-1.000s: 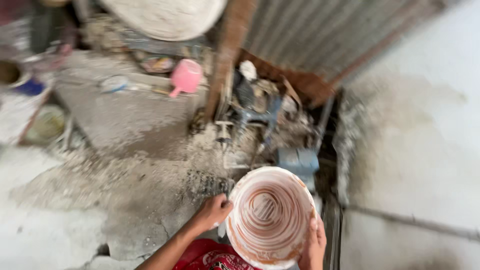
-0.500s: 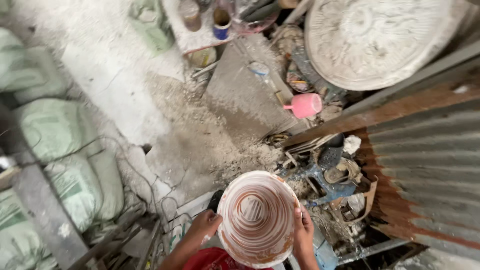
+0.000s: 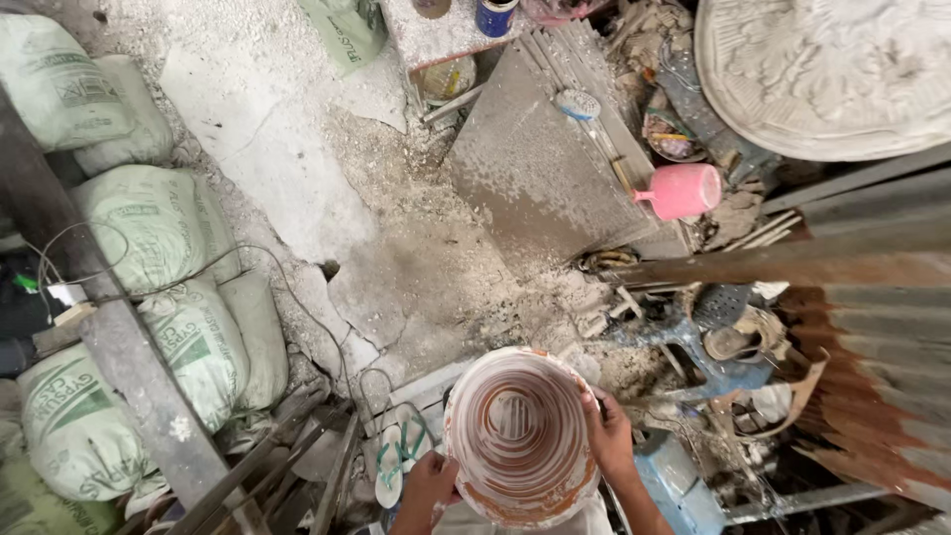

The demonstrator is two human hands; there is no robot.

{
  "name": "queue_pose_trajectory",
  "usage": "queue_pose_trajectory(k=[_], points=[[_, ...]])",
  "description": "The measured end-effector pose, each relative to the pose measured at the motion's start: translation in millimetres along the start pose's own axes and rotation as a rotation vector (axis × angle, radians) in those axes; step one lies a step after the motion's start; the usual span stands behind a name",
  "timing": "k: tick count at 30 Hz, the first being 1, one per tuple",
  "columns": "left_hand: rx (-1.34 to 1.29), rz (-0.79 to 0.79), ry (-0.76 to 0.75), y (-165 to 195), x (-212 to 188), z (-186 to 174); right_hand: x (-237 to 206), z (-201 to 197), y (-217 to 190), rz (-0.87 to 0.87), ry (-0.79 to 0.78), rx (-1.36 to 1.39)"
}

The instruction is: The person scrubs green rubber mold strips with a brush, applies liquid from a can onto the mold pieces with a paintbrush, then carries a bowl to a water tap, fills a pink cup with water, and scoops white plaster powder from a bag into the bowl.

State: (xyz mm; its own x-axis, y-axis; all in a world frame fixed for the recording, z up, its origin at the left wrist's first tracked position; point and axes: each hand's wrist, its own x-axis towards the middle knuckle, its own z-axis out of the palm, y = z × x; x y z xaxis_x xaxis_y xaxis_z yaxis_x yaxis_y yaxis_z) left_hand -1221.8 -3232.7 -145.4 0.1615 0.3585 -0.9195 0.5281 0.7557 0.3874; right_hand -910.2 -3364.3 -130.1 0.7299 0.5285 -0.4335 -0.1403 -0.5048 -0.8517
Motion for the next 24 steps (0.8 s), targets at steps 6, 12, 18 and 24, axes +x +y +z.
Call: queue_pose_trajectory(k=[6,12,18,24], points=[[-0.19,0.238,-0.081,21.0,138.9,10.5,64.0,29.6,72.9,-0.037,-0.013,-0.057],[-0.517,0.267,0.041,17.7,362.4,79.2,157.8,26.0,225.7,0.058,-0.055,-0.03],[-0.801,0.342,0.236,16.1,538.4,138.8,266.6,39.8,347.7,0.156,-0.319,-0.008],[-1.152,0.292,0.248,27.2,644.3,160.0,353.4,131.2,397.1,0.139,-0.245,0.176]])
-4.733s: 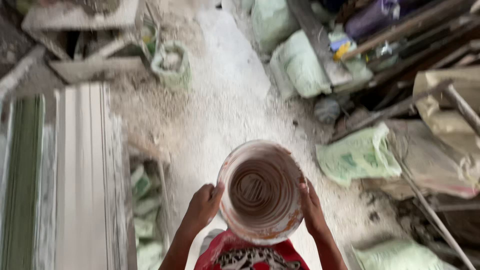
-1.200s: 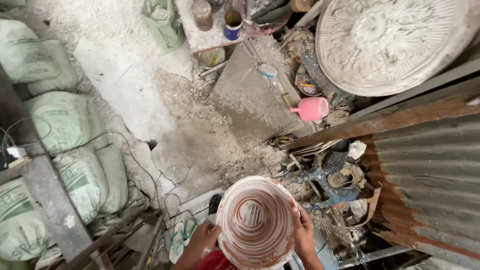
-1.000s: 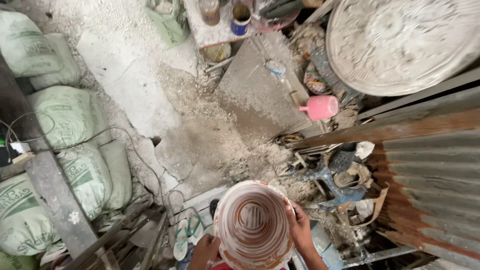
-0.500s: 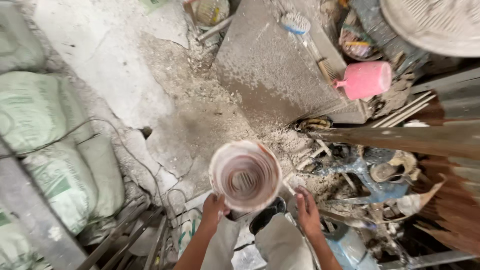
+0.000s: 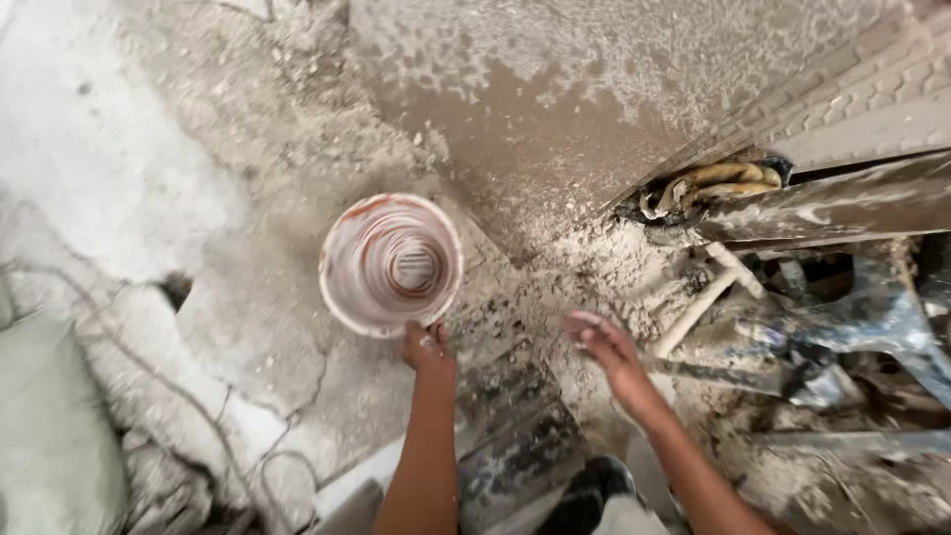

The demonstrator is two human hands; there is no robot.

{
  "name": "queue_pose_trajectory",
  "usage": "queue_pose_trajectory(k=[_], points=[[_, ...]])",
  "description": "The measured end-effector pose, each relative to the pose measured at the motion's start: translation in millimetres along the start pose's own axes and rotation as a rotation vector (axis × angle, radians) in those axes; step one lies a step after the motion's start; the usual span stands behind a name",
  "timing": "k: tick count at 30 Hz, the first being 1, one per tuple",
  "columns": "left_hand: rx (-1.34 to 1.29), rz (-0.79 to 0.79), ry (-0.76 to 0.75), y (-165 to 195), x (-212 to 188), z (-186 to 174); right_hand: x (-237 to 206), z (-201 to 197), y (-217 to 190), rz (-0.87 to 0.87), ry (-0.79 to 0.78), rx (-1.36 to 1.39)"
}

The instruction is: The person scrubs green rubber mold strips with a brush, applies liquid from a can onto the mold pieces with a paintbrush, then carries a bowl to a water tap, fills a pink cup with water, and scoops white plaster powder from a bag into the bowl.

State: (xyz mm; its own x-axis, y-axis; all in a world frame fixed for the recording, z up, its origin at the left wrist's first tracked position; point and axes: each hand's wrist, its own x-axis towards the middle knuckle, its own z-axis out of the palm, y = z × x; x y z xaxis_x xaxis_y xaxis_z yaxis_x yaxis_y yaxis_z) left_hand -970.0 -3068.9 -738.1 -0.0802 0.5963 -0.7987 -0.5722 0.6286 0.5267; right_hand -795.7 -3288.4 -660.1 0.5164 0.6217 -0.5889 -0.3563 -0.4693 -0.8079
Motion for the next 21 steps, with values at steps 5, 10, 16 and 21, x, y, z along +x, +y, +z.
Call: queue_pose_trajectory(k=[5,10,16,21], points=[[0.014,-0.074,-0.141,-42.3,-22.9,19.2,-19.0,18.5,-29.9,-0.169,-0.294,-0.193],[-0.031,-0.189,-0.554,-32.3,-122.2,157.5,-123.2,-33.2,-94.1,-0.443,-0.252,0.002],[0.524,1.64,-1.325,27.7,-284.9,346.2,-176.1,-91.5,-109.3,-1.14,0.239,0.098],[1.787,2.806,-0.435,-4.6,-364.0,432.3,-163.1,-94.0,-114.3,-0.735,0.594,-0.349]])
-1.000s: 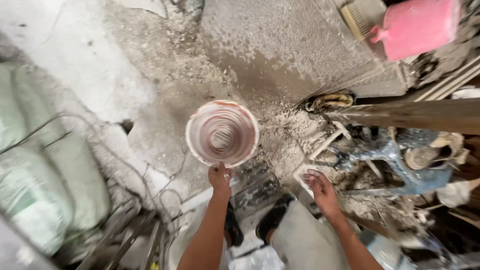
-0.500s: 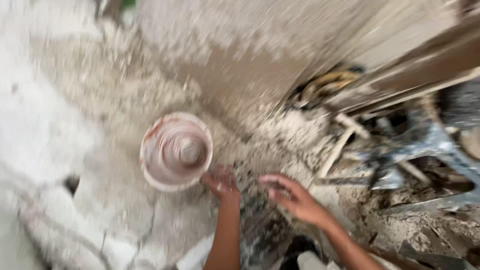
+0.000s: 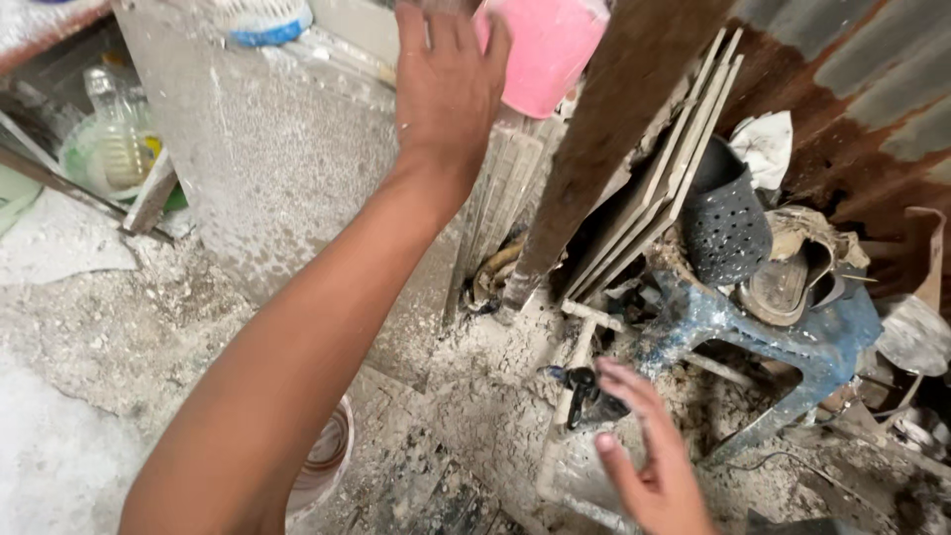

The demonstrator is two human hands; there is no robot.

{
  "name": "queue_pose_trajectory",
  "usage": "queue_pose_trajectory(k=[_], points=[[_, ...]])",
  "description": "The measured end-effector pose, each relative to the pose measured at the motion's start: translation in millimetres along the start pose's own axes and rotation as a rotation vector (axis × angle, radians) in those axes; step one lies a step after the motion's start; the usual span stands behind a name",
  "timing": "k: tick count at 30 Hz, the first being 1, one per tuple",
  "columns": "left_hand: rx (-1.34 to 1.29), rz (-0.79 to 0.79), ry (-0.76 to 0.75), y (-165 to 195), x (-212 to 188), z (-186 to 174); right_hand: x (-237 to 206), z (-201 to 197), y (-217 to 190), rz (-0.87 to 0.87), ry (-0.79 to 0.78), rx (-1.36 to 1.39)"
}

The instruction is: The person scrubs green rubber mold strips with a brush, applies liquid from a can onto the mold pieces with a paintbrush, then carries a bowl to a water tap, fills a pink cup with water, and scoops white plaster powder from a bag into the bowl.

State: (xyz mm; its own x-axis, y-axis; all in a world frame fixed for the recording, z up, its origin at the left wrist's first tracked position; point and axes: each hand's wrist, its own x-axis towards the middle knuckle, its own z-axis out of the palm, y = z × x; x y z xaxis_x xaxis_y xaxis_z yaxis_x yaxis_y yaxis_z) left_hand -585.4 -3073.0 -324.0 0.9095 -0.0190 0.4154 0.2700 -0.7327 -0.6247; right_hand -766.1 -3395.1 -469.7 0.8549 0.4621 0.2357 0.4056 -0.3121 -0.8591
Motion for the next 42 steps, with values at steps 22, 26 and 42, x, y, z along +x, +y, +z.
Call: queue_pose_trajectory(k=[22,26,42], points=[[-1.723,-0.678,-1.037,167.8,-345.9,0.4,71.9,53.6,-19.6,0.122,0.035,-0.62],[-1.57,-0.624,-0.905,153.7,-329.6,-25.2,66.4,55.1,-19.0,-0.103,0.206,-0.653],[-1.69,-0.656,-0.924,142.6,-337.0,-22.5,60.5,33.1,-24.2,-0.073,0.109,-0.52]])
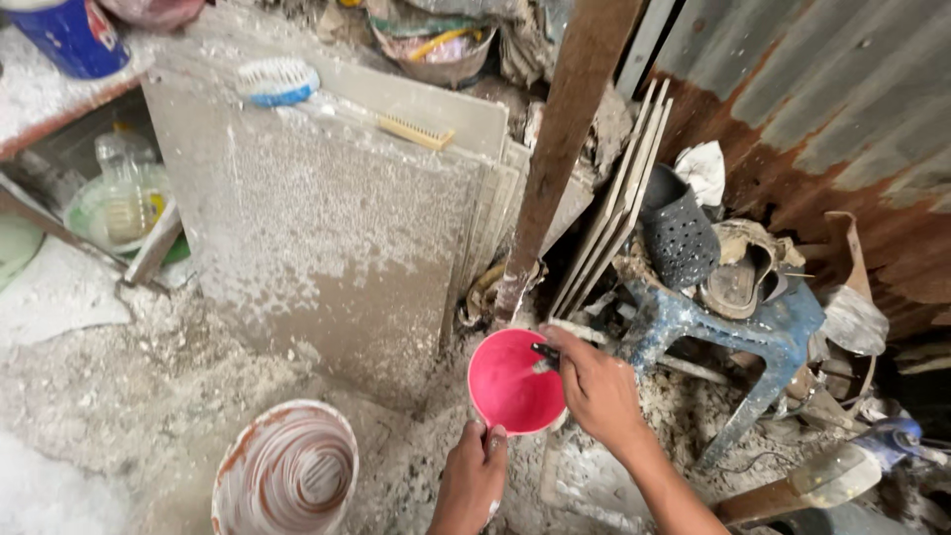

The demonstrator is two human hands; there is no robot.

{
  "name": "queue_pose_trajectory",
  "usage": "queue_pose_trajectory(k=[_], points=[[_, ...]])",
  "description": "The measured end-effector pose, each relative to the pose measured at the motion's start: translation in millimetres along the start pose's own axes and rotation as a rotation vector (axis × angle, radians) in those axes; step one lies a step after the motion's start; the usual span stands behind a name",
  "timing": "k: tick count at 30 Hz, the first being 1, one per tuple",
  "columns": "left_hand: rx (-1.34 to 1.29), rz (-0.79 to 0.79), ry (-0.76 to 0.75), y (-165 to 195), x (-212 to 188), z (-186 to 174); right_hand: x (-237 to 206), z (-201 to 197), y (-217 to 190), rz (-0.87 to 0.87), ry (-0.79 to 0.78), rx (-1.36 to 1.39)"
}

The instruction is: The person scrubs green rubber mold strips with a brush, applies liquid from a can onto the mold pieces with a paintbrush, then carries a bowl to a water tap, fills a pink cup with water, and scoops white plaster powder from a bag into the bowl.

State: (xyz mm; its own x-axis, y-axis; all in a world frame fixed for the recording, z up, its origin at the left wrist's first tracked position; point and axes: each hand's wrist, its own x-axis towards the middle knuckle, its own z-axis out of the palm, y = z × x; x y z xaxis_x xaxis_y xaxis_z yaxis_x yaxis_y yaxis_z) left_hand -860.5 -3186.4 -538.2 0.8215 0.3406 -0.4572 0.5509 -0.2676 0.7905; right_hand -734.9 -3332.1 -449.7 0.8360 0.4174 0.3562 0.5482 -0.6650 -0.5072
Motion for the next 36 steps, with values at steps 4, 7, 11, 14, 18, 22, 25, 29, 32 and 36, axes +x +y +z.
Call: queue_pose_trajectory(k=[4,7,11,14,18,22,25,29,32,36], points=[[-0.063,-0.168,-0.083,0.3,8.3,-0.7,0.5,-1.3,0.0,0.179,-0.139,0.062],[-0.025,-0.098,0.024,-1.9,12.2,1.7,0.7,-2.7,0.8,-0.019,-0.039,0.123],[-0.051,-0.023,0.119,-0.9,13.6,4.1,1.0,-2.7,5.1,0.033,-0.073,0.125],[-0.064,-0.055,0.054,2.6,12.6,1.4,1.2,-0.6,8.8,0.077,-0.098,0.138],[-0.085,-0.05,0.031,6.7,10.8,-2.9,3.0,0.9,11.5,0.067,-0.117,0.173],[-0.107,0.004,0.027,5.9,11.4,-1.1,3.4,-0.6,11.7,0.147,-0.154,0.193],[-0.118,0.085,0.064,3.2,13.4,2.4,2.6,-1.6,12.5,0.115,-0.158,0.214],[-0.109,0.094,0.087,1.3,14.2,3.1,1.4,0.1,15.4,0.044,-0.122,0.216],[-0.101,-0.019,0.019,3.0,12.3,-0.4,1.4,2.5,17.3,0.064,-0.12,0.193],[-0.118,-0.01,0.027,6.0,8.3,-4.7,1.8,3.8,17.5,0.085,-0.131,0.163]])
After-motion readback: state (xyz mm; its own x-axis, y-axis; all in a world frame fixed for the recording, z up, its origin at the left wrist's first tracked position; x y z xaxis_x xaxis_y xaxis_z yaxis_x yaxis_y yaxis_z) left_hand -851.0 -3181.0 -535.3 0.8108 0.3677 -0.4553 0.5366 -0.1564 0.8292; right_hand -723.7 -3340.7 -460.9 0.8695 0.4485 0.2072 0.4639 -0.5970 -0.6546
